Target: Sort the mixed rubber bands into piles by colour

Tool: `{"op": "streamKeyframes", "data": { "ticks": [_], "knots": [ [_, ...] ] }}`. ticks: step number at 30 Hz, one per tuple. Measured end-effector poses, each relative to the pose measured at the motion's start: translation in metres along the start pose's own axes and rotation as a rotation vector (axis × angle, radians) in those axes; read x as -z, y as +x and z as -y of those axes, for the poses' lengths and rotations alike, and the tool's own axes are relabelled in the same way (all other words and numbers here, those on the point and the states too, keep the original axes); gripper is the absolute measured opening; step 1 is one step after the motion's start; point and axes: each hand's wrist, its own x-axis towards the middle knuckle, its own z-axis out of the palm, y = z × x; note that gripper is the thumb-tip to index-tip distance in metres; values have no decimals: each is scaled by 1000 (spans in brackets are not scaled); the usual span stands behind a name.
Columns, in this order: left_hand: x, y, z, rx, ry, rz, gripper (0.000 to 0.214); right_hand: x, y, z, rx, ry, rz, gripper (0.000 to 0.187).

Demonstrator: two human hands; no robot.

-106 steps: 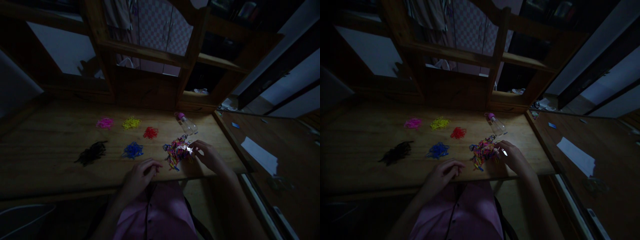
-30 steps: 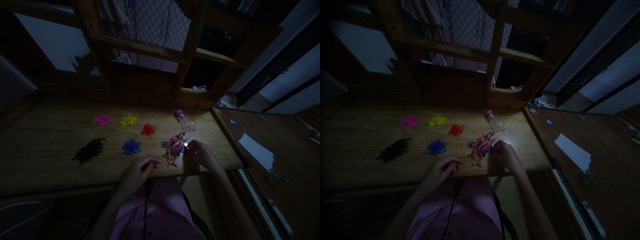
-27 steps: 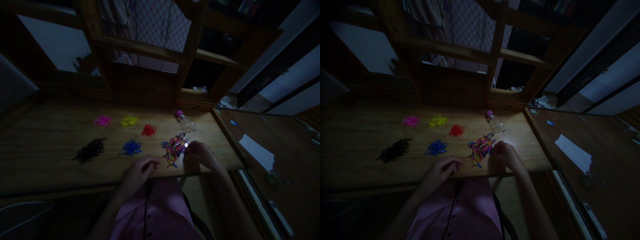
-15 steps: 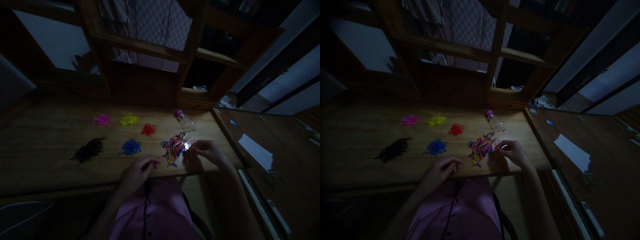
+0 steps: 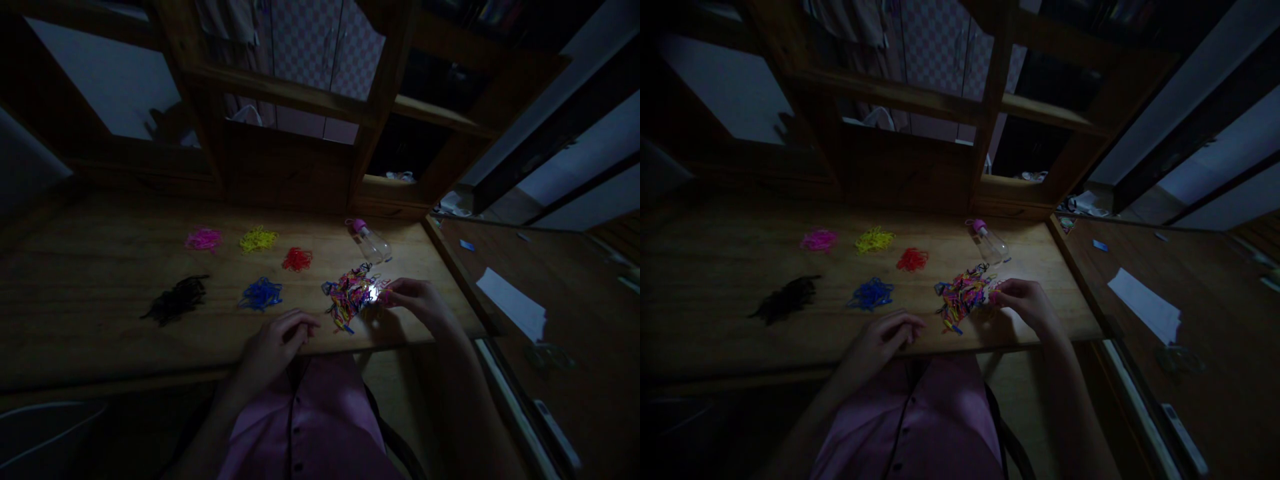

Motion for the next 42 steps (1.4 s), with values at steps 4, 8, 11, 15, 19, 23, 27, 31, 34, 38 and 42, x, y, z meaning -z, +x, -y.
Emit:
{"op": "streamKeyframes", "data": {
  "ticks": [4, 8, 11, 15, 19, 23, 27, 31, 34, 38, 42],
  "knots": [
    [-1, 1, -1, -13, -23, -25, 22, -24, -13, 14, 41, 68, 9, 27],
    [-8, -2, -16, -29, -88, -122, 21, -61, -31, 20, 35, 53, 105, 20],
    [-17, -10, -31, -85, -103, -123, 26, -84, -44, 21, 61, -29, 180, 13],
    [-25, -18, -38, -129, -85, -147, 19, -96, -54, 25, 93, -150, 187, 11],
    [-29, -20, -34, -130, -49, -177, 16, -96, -58, 28, 117, -163, 173, 10],
    [-32, -24, -33, -147, 22, -194, 16, -94, -59, 27, 122, -199, 176, 10],
    [-7, -15, -28, -169, 205, -323, 14, -91, -59, 23, 111, -217, 135, 10],
    [62, 28, -14, -137, 463, -398, 18, -83, -52, 19, 105, -149, 84, 13],
    [112, 72, 1, -61, 697, -385, 20, -80, -43, 20, 135, -31, 13, 14],
    [138, 101, 15, -27, 819, -335, 26, -83, -32, 23, 118, 239, -65, 21],
    [114, 80, 2, -93, 771, -396, 28, -87, -27, 15, 35, 458, -70, 24]
  ]
}}
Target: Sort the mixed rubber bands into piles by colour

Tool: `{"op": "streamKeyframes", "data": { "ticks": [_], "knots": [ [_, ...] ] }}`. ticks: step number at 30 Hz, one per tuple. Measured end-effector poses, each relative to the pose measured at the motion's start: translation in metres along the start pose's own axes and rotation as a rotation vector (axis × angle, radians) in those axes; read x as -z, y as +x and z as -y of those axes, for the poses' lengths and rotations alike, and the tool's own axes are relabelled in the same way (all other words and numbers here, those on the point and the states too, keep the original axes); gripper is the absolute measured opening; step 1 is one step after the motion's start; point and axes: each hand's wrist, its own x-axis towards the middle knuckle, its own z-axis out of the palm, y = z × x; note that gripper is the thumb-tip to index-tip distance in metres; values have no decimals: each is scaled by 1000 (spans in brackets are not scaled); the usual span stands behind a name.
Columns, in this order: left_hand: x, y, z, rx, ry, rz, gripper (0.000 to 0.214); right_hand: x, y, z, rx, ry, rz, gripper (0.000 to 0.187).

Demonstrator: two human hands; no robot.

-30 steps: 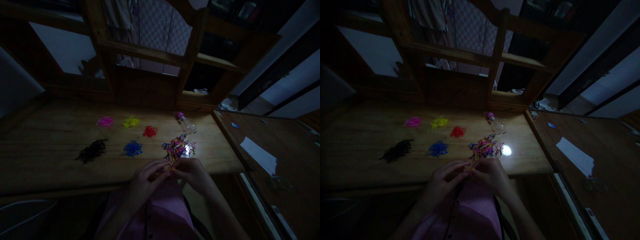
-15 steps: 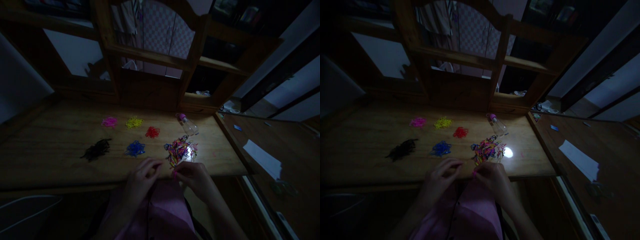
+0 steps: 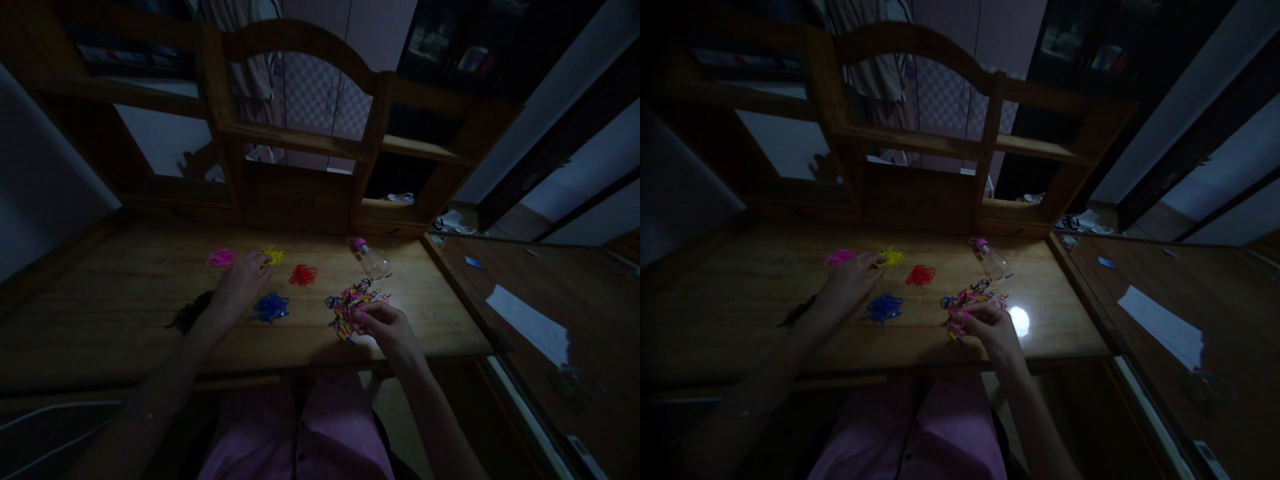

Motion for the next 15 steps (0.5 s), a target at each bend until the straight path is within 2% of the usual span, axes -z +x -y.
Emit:
{"op": "streamKeyframes", "data": {
  "ticks": [2, 4, 6, 8, 10, 15],
  "knots": [
    [4, -24, -24, -13, -208, 20, 28, 1, 2, -4, -42, 79, 0, 24],
    [6, -48, -47, 7, -399, 88, 28, 2, 3, -5, -66, 128, 5, 25],
    [5, -69, -60, 68, -587, 172, 29, 1, 5, -5, -73, 152, 9, 27],
    [-1, -85, -62, 131, -753, 225, 30, 0, 7, -4, -72, 175, 16, 28],
    [-9, -97, -55, 185, -846, 244, 31, -2, 9, -5, -71, 193, 42, 27],
    [-24, -114, -37, 297, -894, 321, 38, -15, 16, 0, -75, 176, 96, 29]
  ]
}}
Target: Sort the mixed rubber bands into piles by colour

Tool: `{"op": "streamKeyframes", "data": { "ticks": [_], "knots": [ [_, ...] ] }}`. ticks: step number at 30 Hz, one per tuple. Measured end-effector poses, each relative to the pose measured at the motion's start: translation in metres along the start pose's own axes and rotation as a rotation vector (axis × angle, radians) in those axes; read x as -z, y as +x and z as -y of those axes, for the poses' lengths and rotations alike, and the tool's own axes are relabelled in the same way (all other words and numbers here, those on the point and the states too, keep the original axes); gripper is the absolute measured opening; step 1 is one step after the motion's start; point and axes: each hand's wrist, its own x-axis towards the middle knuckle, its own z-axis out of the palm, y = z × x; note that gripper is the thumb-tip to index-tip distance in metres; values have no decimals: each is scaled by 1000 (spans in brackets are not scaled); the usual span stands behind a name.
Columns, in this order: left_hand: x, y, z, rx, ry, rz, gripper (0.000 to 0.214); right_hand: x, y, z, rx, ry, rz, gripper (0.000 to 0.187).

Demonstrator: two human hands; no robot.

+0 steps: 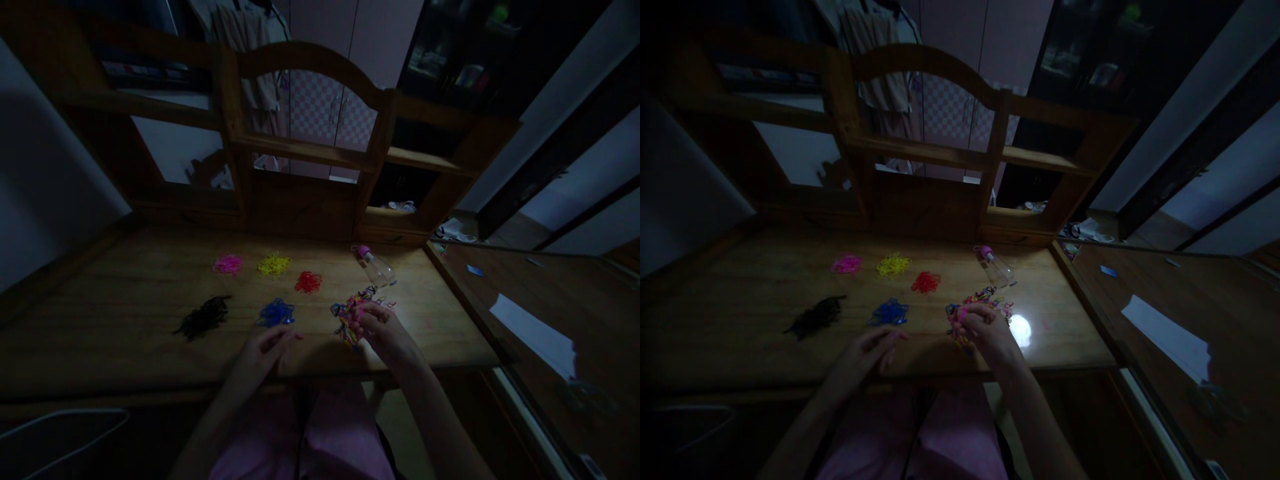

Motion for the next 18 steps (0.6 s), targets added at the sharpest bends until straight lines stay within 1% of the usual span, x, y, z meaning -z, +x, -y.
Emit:
{"op": "streamKeyframes", "data": {
  "ticks": [2, 3, 4, 6, 7, 8, 10, 11, 13, 15, 16, 18],
  "knots": [
    [-2, -1, 1, -2, 61, 56, 40, -18, 12, 7, 13, -15, 53, 32],
    [-3, -2, 0, -22, 104, 93, 40, -31, 22, 11, 26, -33, 108, 34],
    [-4, -2, -1, -49, 139, 132, 39, -46, 35, 14, 47, -61, 170, 35],
    [-5, -1, -4, -94, 171, 194, 38, -85, 68, 16, 91, -185, 344, 35],
    [-5, 0, -4, -103, 172, 216, 37, -107, 88, 15, 129, -289, 404, 33],
    [-4, 0, -4, -103, 168, 225, 37, -129, 108, 11, 202, -420, 418, 29],
    [-3, 0, -3, -106, 159, 232, 36, -172, 148, -1, 410, -746, 380, 18],
    [-2, 0, -3, -113, 160, 233, 34, -191, 165, -8, 485, -889, 388, 14],
    [-3, 0, -2, -123, 162, 228, 30, -223, 191, -23, 550, -1098, 423, 9],
    [-4, -2, -4, -134, 156, 219, 27, -243, 207, -35, 564, -1213, 457, 13],
    [-5, -3, -5, -140, 148, 209, 27, -249, 212, -39, 567, -1241, 470, 15],
    [-5, -5, -8, -160, 130, 183, 28, -252, 218, -42, 570, -1263, 490, 20]
  ]
}}
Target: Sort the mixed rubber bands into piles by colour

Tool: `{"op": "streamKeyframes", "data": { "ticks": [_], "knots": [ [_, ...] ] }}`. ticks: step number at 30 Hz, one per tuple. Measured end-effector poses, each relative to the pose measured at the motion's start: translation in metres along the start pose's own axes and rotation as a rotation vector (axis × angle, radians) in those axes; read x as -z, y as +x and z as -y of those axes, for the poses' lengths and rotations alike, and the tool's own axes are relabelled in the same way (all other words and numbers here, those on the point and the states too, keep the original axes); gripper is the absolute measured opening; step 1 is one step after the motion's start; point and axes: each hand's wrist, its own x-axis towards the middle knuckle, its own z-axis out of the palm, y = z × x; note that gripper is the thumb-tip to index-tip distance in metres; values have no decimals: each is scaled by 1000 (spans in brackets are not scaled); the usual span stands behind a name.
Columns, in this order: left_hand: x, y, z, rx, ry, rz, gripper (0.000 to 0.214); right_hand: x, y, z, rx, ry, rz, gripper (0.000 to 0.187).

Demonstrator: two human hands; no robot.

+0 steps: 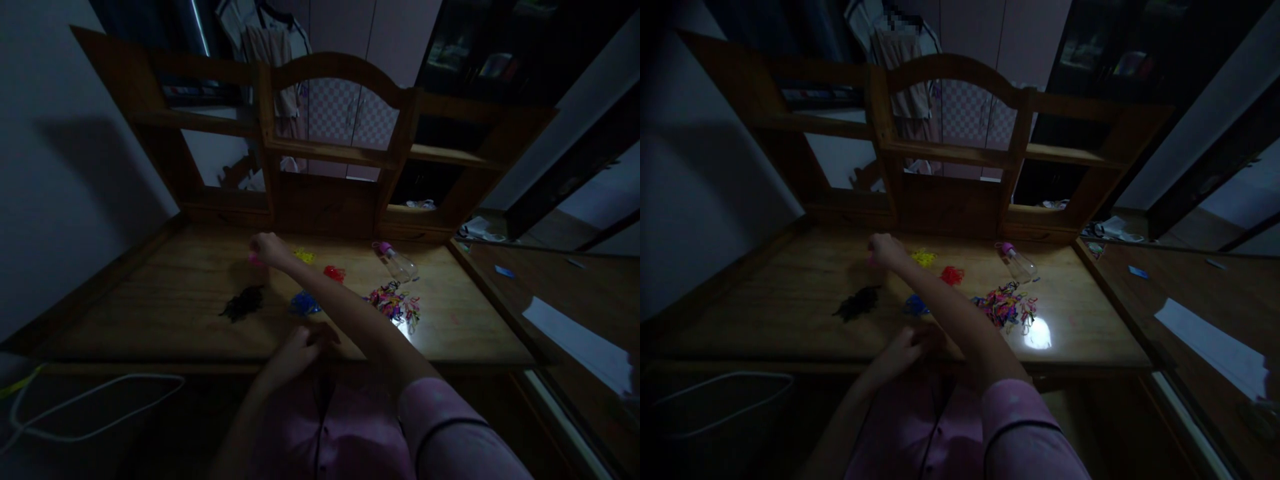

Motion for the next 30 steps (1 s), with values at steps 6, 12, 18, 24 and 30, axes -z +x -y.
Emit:
{"op": "streamKeyframes", "data": {
  "ticks": [6, 12, 18, 24, 30],
  "knots": [
    [1, 1, 7, -4, -22, -1, 27, 19, 2, -21, -50, -3, -52, 21],
    [1, 1, 19, 99, -65, 16, 34, 41, -10, -22, 15, 114, -92, 10],
    [2, -5, 3, 109, -96, 43, 41, 126, -105, -18, 122, 77, -262, 32],
    [3, -5, 3, 161, -107, 35, 44, 192, -259, -59, -192, 1, -363, 31],
    [7, -2, 7, 208, -96, 77, 43, 150, -350, -100, -329, -101, -301, 22]
  ]
}}
